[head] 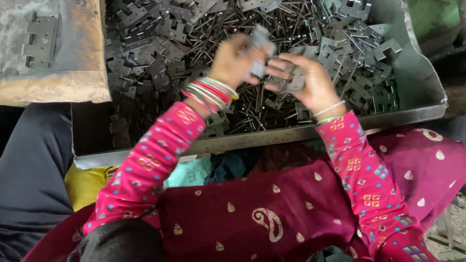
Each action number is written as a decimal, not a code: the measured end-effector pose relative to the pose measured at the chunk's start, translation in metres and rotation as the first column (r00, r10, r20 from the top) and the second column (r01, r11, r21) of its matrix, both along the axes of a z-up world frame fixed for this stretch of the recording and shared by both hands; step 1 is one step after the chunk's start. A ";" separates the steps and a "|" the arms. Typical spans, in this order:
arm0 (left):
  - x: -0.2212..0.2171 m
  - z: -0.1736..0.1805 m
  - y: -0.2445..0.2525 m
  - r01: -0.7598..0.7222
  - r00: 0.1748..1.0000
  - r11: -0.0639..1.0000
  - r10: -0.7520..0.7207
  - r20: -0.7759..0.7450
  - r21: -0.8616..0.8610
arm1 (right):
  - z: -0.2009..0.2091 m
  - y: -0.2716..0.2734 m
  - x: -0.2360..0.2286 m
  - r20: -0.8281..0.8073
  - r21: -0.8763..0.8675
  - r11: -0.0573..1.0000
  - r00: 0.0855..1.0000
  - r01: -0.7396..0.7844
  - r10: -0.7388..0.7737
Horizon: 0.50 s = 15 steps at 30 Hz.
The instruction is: The person sits on the floor and repeatedly picks up small metal brackets and pins from a large bin, inserts the pins into the brackets, and places the assembled units back into the bin. The task continues throughout the clip with no visible change in the overall pile.
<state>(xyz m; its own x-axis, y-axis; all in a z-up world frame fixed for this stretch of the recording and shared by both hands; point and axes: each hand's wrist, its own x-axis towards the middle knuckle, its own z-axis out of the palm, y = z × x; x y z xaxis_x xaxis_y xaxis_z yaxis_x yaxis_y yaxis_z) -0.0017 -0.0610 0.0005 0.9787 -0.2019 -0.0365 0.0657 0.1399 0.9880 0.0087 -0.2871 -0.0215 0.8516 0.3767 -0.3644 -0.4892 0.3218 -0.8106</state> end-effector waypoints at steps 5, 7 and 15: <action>-0.030 -0.042 -0.048 -0.174 0.954 0.710 -0.050 0.295 0.683 | -0.007 0.014 -0.014 -0.062 0.058 0.996 0.995 -0.069 0.073; -0.022 -0.056 -0.041 -0.229 0.941 0.692 -0.021 0.337 0.684 | -0.012 0.010 -0.010 -0.027 -0.043 0.996 0.996 -0.083 0.082; 0.048 -0.043 0.048 -0.637 0.751 0.260 -0.006 0.661 0.726 | -0.063 -0.018 0.017 0.442 -0.873 0.202 0.547 0.444 0.711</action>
